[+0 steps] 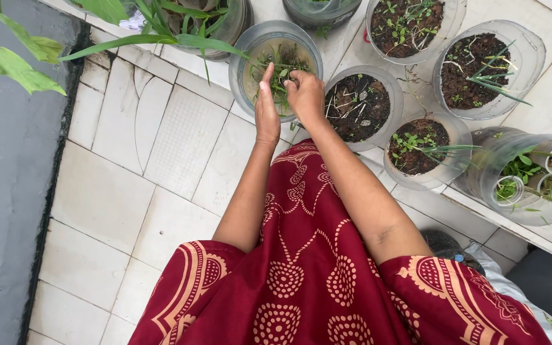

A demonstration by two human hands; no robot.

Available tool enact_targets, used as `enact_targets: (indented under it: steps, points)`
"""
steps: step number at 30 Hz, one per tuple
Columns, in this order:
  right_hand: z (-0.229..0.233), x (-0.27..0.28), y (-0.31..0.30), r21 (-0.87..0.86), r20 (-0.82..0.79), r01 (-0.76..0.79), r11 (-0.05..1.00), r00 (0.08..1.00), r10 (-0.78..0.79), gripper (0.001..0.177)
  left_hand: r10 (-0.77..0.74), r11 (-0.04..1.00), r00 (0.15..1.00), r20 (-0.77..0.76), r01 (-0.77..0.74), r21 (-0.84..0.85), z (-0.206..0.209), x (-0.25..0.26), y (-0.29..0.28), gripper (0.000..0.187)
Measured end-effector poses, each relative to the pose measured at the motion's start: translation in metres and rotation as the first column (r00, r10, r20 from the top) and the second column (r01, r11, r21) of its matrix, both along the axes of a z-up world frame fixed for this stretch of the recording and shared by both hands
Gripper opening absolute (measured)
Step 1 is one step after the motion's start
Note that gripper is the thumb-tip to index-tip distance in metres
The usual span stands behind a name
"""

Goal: Tending to small plants grown in recycled plastic containers on a tiled patio or balcony.

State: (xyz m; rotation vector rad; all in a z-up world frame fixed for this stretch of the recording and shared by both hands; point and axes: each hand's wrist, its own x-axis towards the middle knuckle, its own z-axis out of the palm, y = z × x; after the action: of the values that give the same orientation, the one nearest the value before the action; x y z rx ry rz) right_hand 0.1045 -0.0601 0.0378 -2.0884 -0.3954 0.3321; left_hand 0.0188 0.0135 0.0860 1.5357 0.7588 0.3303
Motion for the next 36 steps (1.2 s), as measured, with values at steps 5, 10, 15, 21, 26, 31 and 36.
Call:
enact_targets:
  steps: [5,10,15,21,26,31,36]
  points:
    - [0.007,0.0,-0.005,0.02,0.051,0.049,0.999,0.997,-0.05,0.026,-0.016,0.997,0.998,0.062,0.02,-0.069,-0.014,0.003,0.002,0.074]
    - [0.017,0.006,-0.039,0.076,-0.128,0.223,0.972,0.969,-0.212,0.026,-0.066,0.986,0.992,0.106,0.081,-0.143,-0.02,0.016,-0.023,0.073]
    - [-0.002,0.008,-0.101,0.042,-0.146,0.408,0.912,0.905,-0.399,0.024,-0.229,0.947,0.966,0.119,0.249,-0.203,-0.035,0.034,-0.068,0.072]
    - [-0.03,0.007,-0.187,0.044,-0.299,0.615,0.787,0.76,-0.577,0.02,-0.439,0.89,0.897,0.044,0.441,-0.118,-0.048,0.056,-0.147,0.067]
    - [-0.037,-0.004,-0.252,0.009,-0.302,0.707,0.707,0.676,-0.672,0.018,-0.552,0.826,0.834,0.013,0.549,-0.131,-0.057,0.062,-0.206,0.065]
    - [-0.069,-0.022,-0.3,-0.049,-0.343,0.769,0.638,0.587,-0.734,0.015,-0.631,0.764,0.775,-0.035,0.614,-0.197,-0.071,0.062,-0.252,0.065]
    - [-0.116,-0.046,-0.337,-0.086,-0.496,0.851,0.518,0.414,-0.763,0.014,-0.712,0.7,0.694,-0.102,0.691,-0.183,-0.103,0.059,-0.286,0.065]
